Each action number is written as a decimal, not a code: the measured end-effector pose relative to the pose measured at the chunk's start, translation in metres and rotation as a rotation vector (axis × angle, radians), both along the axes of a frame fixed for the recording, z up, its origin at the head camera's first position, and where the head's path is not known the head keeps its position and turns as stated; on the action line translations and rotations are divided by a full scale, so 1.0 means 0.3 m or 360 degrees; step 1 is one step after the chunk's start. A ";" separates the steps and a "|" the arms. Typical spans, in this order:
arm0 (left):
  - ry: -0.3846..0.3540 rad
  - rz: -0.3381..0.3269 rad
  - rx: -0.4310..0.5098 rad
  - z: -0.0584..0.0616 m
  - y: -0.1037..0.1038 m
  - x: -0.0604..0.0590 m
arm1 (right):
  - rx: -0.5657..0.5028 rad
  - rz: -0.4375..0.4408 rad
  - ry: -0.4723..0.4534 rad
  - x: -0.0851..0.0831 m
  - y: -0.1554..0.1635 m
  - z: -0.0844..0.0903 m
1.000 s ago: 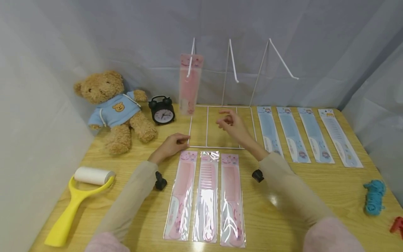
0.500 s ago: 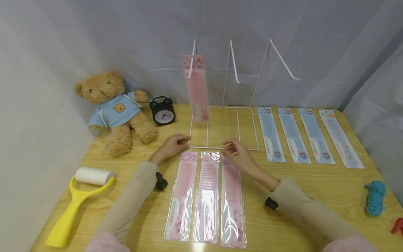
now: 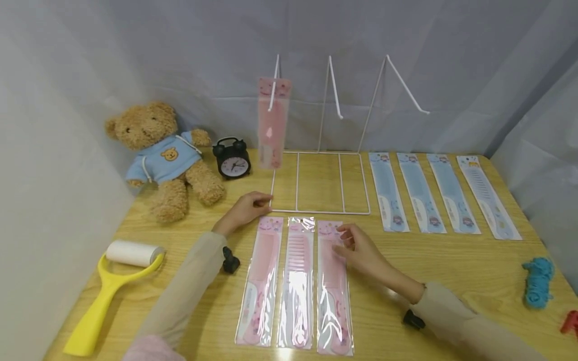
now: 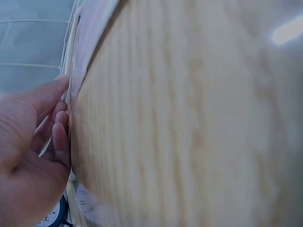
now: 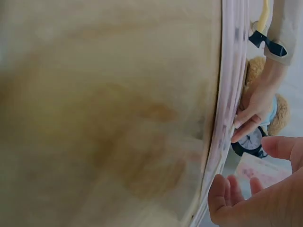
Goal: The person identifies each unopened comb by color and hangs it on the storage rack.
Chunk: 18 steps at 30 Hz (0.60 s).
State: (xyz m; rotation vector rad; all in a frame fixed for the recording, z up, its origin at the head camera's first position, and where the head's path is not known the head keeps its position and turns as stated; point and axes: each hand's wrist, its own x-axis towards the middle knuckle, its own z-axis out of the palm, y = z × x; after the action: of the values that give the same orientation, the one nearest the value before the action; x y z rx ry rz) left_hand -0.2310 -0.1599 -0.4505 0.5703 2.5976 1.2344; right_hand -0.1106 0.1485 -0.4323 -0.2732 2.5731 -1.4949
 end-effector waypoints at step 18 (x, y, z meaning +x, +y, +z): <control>0.0015 -0.0014 0.0019 -0.001 0.001 0.002 | 0.0330 0.0020 -0.0037 0.114 -0.002 -0.042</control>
State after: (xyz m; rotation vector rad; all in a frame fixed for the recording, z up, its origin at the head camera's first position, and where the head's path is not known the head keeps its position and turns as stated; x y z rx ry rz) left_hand -0.2305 -0.1597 -0.4507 0.5900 2.5943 1.2485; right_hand -0.0764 0.1478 -0.4448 -0.2431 2.6741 -1.2067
